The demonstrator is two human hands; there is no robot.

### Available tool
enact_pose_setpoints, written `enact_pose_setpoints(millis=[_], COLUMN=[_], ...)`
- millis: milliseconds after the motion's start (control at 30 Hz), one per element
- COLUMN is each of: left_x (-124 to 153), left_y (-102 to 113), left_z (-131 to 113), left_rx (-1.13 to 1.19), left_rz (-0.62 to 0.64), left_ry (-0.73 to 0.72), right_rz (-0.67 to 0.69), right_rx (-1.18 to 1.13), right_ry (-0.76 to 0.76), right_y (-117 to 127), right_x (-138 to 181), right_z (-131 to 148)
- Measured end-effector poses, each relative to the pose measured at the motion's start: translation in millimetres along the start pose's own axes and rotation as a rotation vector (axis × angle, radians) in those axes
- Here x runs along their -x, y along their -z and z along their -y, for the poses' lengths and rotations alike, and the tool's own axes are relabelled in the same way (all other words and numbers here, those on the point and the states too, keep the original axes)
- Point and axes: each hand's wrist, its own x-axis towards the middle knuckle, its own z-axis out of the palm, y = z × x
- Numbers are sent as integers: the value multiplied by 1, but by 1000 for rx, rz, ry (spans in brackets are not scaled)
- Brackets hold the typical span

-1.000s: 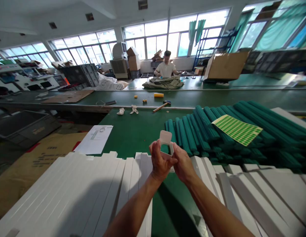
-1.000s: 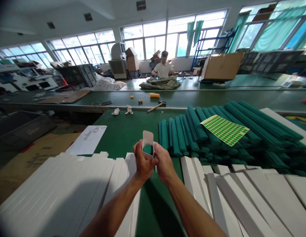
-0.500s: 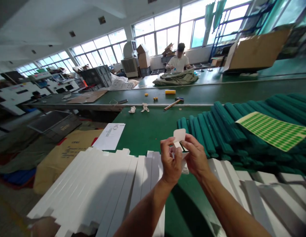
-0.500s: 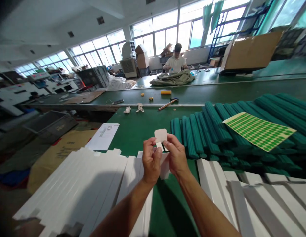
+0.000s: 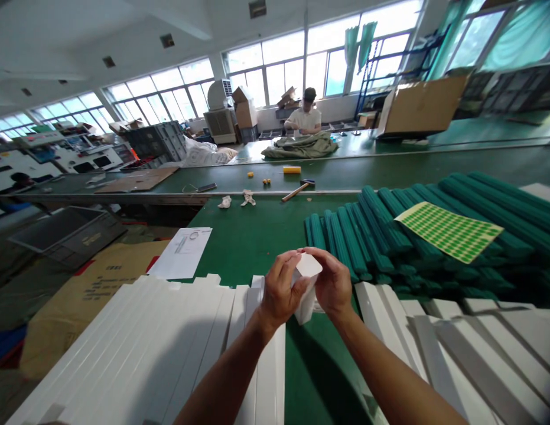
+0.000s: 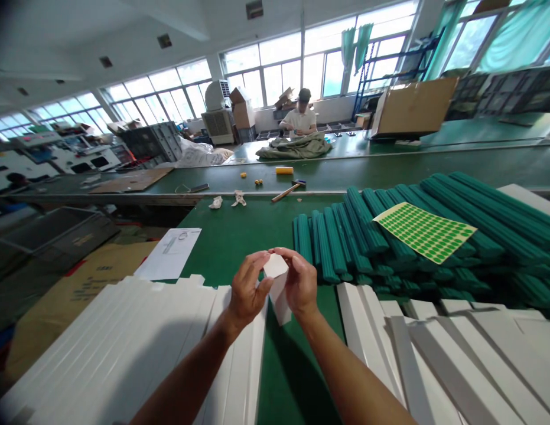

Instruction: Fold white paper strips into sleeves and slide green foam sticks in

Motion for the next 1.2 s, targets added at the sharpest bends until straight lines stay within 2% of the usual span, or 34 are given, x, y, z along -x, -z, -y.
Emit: enact_pose_setpoints(millis=[100, 167, 267, 367, 467, 767, 900, 967, 1100, 1200], left_x=[-4, -7, -10, -15, -20, -37, -34, -26, -7, -2], left_y=[8, 14, 22, 30, 34, 50, 51, 42, 20, 13], left_z=[-5, -8, -9, -8, -10, -23, -25, -22, -13, -9], left_rx=[-58, -70, -73, -95, -130, -275, -369, -406, -456, -482], left_rz=[60, 117, 189, 246, 313, 487, 559, 530, 389, 358], left_ry=[23, 19, -10, 11, 24, -68, -80, -92, -110, -133], right_rz=[99, 199, 305, 265, 208, 306, 346, 345, 354, 353], right_rx=[57, 211, 526, 766, 909, 884, 840, 825, 789, 797], right_ry=[-48, -69, -2, 66, 81, 90, 92, 136, 145, 142], right_y=[10, 17, 20, 12, 3, 0, 0, 0, 5, 9], right_x=[8, 14, 21, 24, 24, 24, 21, 20, 17, 16], right_z=[-2, -3, -5, -6, -5, -1, -1, -2, -4, -7])
